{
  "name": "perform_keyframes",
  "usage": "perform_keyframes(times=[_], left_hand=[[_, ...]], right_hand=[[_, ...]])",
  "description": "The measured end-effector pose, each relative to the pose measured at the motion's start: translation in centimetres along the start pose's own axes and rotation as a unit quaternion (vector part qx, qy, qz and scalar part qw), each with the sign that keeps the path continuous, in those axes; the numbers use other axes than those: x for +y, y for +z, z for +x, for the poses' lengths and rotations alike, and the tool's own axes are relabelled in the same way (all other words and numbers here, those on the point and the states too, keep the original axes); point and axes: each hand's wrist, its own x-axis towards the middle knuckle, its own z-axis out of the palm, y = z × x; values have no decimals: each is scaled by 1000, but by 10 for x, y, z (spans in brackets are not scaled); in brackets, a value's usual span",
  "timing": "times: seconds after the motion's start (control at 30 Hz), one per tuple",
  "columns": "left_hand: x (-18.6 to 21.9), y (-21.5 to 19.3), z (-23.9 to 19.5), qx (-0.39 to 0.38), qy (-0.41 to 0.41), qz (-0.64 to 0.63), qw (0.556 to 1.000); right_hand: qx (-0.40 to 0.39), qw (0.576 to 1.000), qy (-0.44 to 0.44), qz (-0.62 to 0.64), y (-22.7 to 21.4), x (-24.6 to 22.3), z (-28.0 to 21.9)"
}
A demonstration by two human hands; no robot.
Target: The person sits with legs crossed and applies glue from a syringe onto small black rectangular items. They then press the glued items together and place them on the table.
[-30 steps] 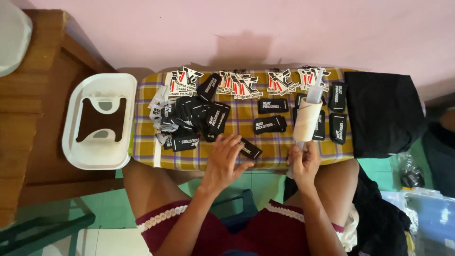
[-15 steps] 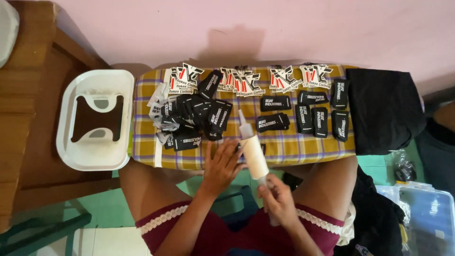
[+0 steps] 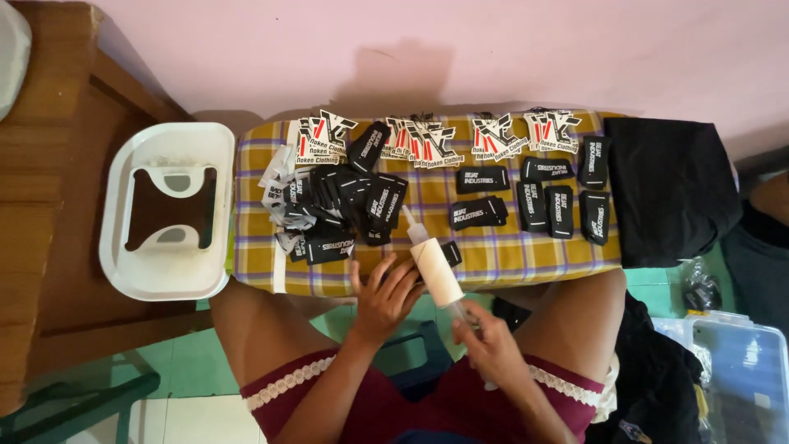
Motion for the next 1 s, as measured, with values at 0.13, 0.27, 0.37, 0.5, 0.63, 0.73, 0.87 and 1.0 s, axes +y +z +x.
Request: perform_keyframes(times=[0.13, 0.27, 0.37, 0.5, 0.63, 0.73, 0.87, 1.0], left_hand=[[11, 8, -12, -6, -40, -6, 999], [8, 12, -12, 10, -27, 0, 1000], [4, 18, -18, 18, -14, 5, 1000], [2, 27, -28, 20, -21, -6, 1000], [2, 25, -25, 18, -5, 11, 1000], [3, 18, -15, 49, 2, 1, 999], [3, 13, -9, 45, -4, -7, 999], [5, 13, -9, 44, -6, 3, 999]], right_hand=[[20, 999, 5, -40, -20, 7, 2], [85, 985, -51, -143, -31, 23, 1], [175, 948, -145, -220, -25, 49, 0], [194, 954, -177, -144, -12, 23, -20], [105, 976, -153, -117, 3, 19, -11], [63, 980, -92, -163, 4, 29, -1], [129, 964, -125, -198, -14, 47, 8], [224, 925, -186, -244, -19, 60, 2]])
